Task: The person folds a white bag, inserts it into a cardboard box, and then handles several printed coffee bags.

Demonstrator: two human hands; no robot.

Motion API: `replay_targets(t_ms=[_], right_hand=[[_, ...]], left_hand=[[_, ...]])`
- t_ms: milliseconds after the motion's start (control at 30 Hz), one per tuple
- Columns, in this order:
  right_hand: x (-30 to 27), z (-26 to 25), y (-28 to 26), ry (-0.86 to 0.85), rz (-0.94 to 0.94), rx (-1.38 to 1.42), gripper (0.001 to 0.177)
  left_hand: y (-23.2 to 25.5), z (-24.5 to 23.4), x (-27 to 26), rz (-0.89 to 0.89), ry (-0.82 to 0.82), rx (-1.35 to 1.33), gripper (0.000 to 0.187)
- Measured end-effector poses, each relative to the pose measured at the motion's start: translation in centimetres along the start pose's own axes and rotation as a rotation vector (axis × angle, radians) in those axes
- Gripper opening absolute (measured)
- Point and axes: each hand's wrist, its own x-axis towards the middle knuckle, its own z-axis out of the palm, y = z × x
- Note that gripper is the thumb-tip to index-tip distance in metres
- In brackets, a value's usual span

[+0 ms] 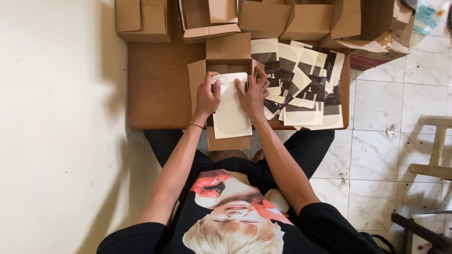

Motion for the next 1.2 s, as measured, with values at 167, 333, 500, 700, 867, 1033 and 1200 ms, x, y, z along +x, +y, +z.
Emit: replay_targets(t_ms=[167, 333, 500, 700, 867, 1033, 1200], right_hand=[[0.1, 0.5, 0.8, 0.012, 0.011, 0.023, 0.027], [-0.3, -0.4, -0.3, 0.015, -0.020, -0.014, 0.040], [-0.2, -0.2, -0.3, 0.020, 0.000, -0.009, 0.034], [-0.2, -0.1, 0.0, 0.024, 0.000, -0.009, 0.030], [-0.7, -1.2, -1.1, -0.003, -0.033, 0.002, 0.054], [-0.6, -0.6, -0.7, -0.006, -0.026, -0.034, 0.046], [-0.4, -0.4, -0.4, 0.029, -0.024, -0.017, 0.026]], left_hand=[[0.2, 0.0, 0.0, 0.002, 0.007, -0.001, 0.020], [0.2, -0.1, 0.0, 0.005, 0.004, 0.008, 0.020], [-0.1, 0.1, 0.0, 0.025, 0.022, 0.017, 0.019], [-0.3, 0.2, 0.0, 0.026, 0.028, 0.012, 0.019], [0.0, 0.1, -0.1, 0.030, 0.036, 0.016, 0.018], [-0.2, 0.2, -0.1, 0.019, 0.035, 0.032, 0.018], [-0.2, 0.1, 0.0, 0.037, 0.036, 0.028, 0.017]])
